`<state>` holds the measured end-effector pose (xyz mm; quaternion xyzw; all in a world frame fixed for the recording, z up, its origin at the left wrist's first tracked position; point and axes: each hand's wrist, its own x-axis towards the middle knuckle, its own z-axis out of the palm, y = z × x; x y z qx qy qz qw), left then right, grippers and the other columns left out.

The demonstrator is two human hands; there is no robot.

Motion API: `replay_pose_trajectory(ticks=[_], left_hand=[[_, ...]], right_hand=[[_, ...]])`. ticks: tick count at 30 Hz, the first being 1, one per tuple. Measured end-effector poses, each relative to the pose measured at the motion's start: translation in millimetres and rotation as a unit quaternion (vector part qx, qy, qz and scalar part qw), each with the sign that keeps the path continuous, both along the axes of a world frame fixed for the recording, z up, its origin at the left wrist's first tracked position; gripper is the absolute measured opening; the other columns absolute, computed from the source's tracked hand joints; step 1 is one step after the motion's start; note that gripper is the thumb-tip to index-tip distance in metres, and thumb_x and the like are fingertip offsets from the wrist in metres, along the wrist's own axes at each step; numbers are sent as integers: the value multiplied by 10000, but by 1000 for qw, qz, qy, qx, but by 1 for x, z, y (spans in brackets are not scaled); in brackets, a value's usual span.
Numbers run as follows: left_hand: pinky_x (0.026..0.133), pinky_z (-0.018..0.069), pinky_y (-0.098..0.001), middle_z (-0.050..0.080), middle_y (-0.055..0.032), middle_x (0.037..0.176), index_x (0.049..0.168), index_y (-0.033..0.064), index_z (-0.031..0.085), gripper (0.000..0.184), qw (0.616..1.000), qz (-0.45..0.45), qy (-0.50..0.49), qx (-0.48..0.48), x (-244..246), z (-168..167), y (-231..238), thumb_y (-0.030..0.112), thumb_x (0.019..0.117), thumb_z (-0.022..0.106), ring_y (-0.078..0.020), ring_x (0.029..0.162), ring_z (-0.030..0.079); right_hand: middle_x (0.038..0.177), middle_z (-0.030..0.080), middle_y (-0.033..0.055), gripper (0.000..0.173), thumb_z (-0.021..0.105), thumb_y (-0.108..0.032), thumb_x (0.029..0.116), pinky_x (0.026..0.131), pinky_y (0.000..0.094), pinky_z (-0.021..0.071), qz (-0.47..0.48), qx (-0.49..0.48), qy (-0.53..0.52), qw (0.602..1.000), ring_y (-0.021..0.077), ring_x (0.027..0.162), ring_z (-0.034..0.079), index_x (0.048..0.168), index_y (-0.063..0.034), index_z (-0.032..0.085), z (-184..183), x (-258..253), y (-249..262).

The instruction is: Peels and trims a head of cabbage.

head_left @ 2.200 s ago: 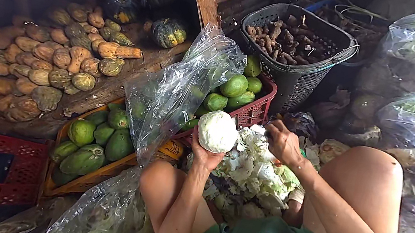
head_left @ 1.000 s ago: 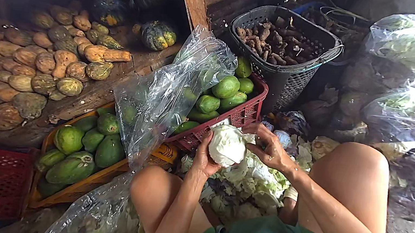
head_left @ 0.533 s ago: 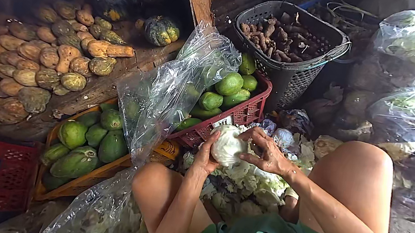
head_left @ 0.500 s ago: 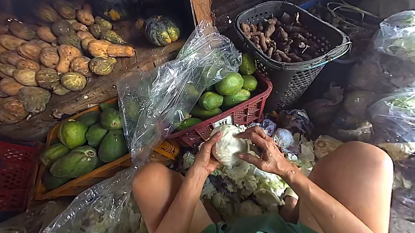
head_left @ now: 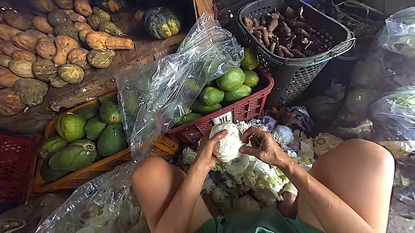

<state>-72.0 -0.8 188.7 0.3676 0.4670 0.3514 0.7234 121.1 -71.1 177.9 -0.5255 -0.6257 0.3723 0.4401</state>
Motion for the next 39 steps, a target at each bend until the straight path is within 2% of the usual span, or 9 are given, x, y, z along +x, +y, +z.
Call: replay_pose_trajectory(ticks=[7,11,15,19,23,27,31,36,39], left_hand=[[884,569,-414,614,-202,1244,1438,23,441,503,999,24,39,-1,-1,-1,4,148,988,627,-252,1062,650],[868,570,-435,605,-213,1252,1456,45,415,549,997,50,49,-10,0,1,5,179,981,655,-277,1064,647],[840,581,-441,604,-229,1249,1485,63,374,615,997,53,54,-13,2,1,4,177,965,682,-288,1045,658],[866,578,-448,594,-237,1264,1466,26,382,669,996,44,70,20,5,-3,1,141,915,744,-290,1069,650],[902,566,-448,584,-238,1286,1454,3,393,714,994,37,90,47,4,-9,1,147,877,788,-288,1103,638],[931,550,-468,566,-244,1319,1470,10,382,726,993,51,97,41,4,-7,2,148,880,782,-306,1147,616],[935,545,-461,555,-252,1322,1460,-1,373,740,992,57,106,49,3,-9,2,151,870,793,-308,1150,609],[962,533,-462,545,-251,1344,1470,0,377,763,990,60,108,62,3,-12,1,164,857,802,-306,1181,594],[929,546,-458,569,-251,1296,1438,-8,407,713,989,76,109,62,4,-10,2,157,865,797,-300,1134,614]], right_hand=[[866,647,115,209,697,-157,917,725,263,473,42,55,-66,995,106,763,566,933,51,708,-10,-2,1],[841,645,113,340,721,-315,929,662,293,463,43,103,-102,988,127,706,550,915,25,719,-12,2,1],[1077,682,131,408,774,-365,885,683,308,516,-35,157,-116,980,133,759,594,1095,-20,716,-16,-3,1],[1031,663,182,450,807,-339,841,713,433,535,-20,101,-135,985,248,797,633,1073,22,672,-15,-10,0],[1005,664,183,372,791,-277,860,742,442,538,-19,80,-144,986,266,831,648,1037,36,696,-13,-14,-2],[1014,715,189,223,748,-183,894,787,409,573,-24,156,-139,978,269,891,706,952,30,721,-19,-16,-4],[927,704,164,279,740,-187,892,661,362,525,-43,116,-127,984,208,691,617,1071,22,690,-15,-17,-6],[861,698,133,272,741,-196,878,661,300,497,-53,81,-112,989,152,684,590,1042,19,714,-10,-21,-8],[890,690,176,228,709,-162,907,737,374,524,-26,63,-110,992,228,771,640,988,50,714,-11,-22,-8]])
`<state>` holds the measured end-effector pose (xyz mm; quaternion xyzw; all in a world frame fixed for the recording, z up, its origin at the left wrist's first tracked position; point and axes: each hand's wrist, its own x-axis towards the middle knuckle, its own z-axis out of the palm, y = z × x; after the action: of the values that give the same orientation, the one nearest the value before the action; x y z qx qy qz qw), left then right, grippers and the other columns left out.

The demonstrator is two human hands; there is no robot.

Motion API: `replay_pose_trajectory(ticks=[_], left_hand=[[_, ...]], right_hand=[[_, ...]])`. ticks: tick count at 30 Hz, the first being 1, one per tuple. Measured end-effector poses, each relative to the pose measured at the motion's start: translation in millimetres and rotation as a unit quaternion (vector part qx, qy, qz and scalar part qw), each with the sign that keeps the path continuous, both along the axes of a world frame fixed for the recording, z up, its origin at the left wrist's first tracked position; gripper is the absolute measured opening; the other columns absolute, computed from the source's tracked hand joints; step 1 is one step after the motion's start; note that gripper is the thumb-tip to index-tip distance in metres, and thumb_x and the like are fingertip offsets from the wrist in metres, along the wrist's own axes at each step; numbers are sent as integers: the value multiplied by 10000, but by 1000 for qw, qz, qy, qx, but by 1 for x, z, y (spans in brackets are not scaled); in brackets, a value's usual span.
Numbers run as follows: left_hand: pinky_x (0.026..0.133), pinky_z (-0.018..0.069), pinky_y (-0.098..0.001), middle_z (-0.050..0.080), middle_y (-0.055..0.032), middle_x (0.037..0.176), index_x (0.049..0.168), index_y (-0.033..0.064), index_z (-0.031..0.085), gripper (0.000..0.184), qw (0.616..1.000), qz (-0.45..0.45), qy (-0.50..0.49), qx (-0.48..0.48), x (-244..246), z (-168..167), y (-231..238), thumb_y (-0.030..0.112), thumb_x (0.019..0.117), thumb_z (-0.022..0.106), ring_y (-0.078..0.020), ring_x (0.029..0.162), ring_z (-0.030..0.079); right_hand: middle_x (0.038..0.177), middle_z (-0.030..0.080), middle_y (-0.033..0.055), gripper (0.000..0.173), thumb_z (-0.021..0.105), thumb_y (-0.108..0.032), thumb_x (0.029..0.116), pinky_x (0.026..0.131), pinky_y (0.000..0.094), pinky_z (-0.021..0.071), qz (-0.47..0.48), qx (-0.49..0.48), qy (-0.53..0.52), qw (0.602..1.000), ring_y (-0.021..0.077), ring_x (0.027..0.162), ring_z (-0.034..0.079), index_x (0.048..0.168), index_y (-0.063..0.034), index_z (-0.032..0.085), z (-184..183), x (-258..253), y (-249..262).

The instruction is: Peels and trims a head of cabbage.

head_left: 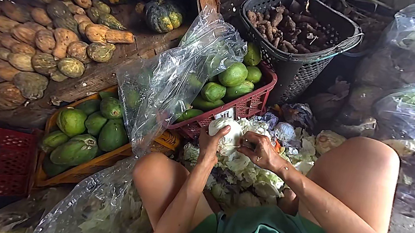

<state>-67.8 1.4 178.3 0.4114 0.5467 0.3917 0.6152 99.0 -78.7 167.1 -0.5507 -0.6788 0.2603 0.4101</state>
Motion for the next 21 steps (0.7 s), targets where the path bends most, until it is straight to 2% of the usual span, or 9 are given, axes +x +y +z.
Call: replay_pose_trajectory(ticks=[3,8,11,14,16,17,18,19,21], left_hand=[[937,547,-461,579,-248,1287,1432,-14,413,652,1000,11,-12,-8,-1,1,3,172,908,754,-304,1131,620],[850,571,-474,632,-203,1200,1393,32,493,476,995,36,-75,-62,-3,5,9,325,1028,582,-296,1045,654],[869,542,-550,617,-174,1278,1408,124,521,515,989,55,-115,-79,-10,11,16,485,1047,451,-326,1116,627],[830,557,-477,639,-130,1197,1362,142,537,474,984,79,-146,-63,-16,21,20,486,1063,405,-261,1041,649],[791,575,-373,638,-107,1128,1351,96,518,374,987,75,-140,5,-14,18,16,341,1081,431,-189,969,660],[831,563,-364,613,-121,1161,1391,62,464,388,987,59,-141,45,-13,12,13,251,1053,466,-180,996,639],[868,556,-365,590,-137,1197,1430,30,413,479,987,41,-135,83,-11,8,9,200,994,520,-176,1025,624],[882,556,-364,583,-139,1206,1441,8,387,597,986,26,-125,112,-7,5,6,194,912,591,-165,1034,621],[876,573,-343,604,-118,1179,1411,-12,402,745,982,7,-117,146,0,3,-1,228,776,708,-131,1019,638]], right_hand=[[971,706,204,177,689,-94,905,753,469,562,29,52,-47,997,316,834,697,1017,37,727,-4,0,0],[1180,703,172,143,623,-13,897,532,476,557,92,135,-179,970,313,694,709,1004,-38,714,2,3,-4],[905,721,166,140,626,3,881,498,510,523,101,112,-229,962,349,626,693,1006,-24,682,7,3,-14],[939,708,263,229,594,-8,926,688,634,540,38,-52,-181,981,458,823,712,1139,27,670,20,11,-11],[1195,685,239,394,614,-85,958,870,502,549,-12,-170,-2,985,321,991,694,1331,37,594,24,16,-2],[1261,673,154,505,650,-165,958,801,352,564,-27,-211,103,972,172,925,680,1408,10,502,24,16,1],[1202,681,80,592,687,-219,948,595,234,467,-41,-244,216,945,54,700,573,1442,-38,415,25,13,2],[1115,691,48,656,726,-234,931,480,191,390,-45,-264,303,915,9,561,483,1453,-80,359,26,8,2],[998,671,30,735,787,-212,877,467,176,391,-47,-260,348,899,2,541,478,1447,-85,340,29,1,2]])
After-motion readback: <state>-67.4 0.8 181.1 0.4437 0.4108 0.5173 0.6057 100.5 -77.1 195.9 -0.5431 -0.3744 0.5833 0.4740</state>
